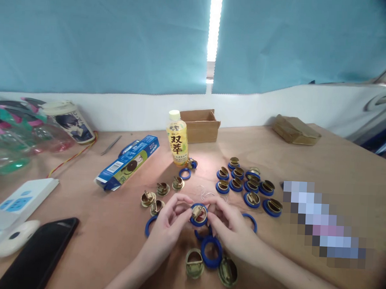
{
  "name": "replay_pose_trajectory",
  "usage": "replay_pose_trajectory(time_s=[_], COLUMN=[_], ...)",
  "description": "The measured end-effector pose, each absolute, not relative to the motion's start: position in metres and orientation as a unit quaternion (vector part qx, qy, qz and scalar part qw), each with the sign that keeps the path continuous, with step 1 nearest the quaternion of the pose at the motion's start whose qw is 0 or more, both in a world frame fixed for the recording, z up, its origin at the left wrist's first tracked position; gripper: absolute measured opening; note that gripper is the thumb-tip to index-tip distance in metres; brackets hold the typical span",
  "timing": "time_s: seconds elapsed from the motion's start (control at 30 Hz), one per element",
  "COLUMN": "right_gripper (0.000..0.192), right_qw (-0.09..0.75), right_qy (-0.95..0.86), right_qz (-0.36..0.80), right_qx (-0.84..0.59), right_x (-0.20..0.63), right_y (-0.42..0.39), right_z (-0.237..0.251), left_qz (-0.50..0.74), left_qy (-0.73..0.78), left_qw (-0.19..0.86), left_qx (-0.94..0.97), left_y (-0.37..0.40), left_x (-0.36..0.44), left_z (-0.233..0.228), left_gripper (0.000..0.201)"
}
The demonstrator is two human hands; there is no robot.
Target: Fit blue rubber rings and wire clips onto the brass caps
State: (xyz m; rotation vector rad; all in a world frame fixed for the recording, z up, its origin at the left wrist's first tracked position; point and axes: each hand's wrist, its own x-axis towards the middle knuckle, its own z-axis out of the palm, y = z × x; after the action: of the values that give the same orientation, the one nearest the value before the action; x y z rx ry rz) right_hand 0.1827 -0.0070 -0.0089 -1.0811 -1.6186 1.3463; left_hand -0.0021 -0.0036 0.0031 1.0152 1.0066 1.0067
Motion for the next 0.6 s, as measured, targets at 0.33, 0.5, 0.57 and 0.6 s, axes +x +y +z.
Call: replay_pose_trajectory(time_s=[0.33,0.5,0.57,0.6], right_gripper=[0.018,0.018,0.018,0.018], right_qw=[0.418,0.415,0.417,0.419], right_qy=[-0.574,-0.599,-0.601,-0.602], right_qz=[0.561,0.530,0.527,0.527], right_qx=[-0.425,-0.434,-0.432,-0.430], right_x=[0.1801,0.1840,0.1845,0.1845], right_y=[-0.0037,-0.0013,-0.0010,-0.0011], right_z=[-0.0111,-0.0105,-0.0116,-0.0123], left_qz=[0.441,0.432,0.427,0.423], left_qy=[0.417,0.412,0.412,0.413], left_qw=[0.652,0.653,0.654,0.654], left_qx=[0.455,0.466,0.470,0.472], left_y=[-0.0023,-0.0032,-0.0039,-0.0041], left_x=[-0.0015,-0.0007,-0.0011,-0.0014], left_z=[0.0039,0.0024,0.0016,0.0016], left_gripper=[0.037,0.038,0.039,0.039])
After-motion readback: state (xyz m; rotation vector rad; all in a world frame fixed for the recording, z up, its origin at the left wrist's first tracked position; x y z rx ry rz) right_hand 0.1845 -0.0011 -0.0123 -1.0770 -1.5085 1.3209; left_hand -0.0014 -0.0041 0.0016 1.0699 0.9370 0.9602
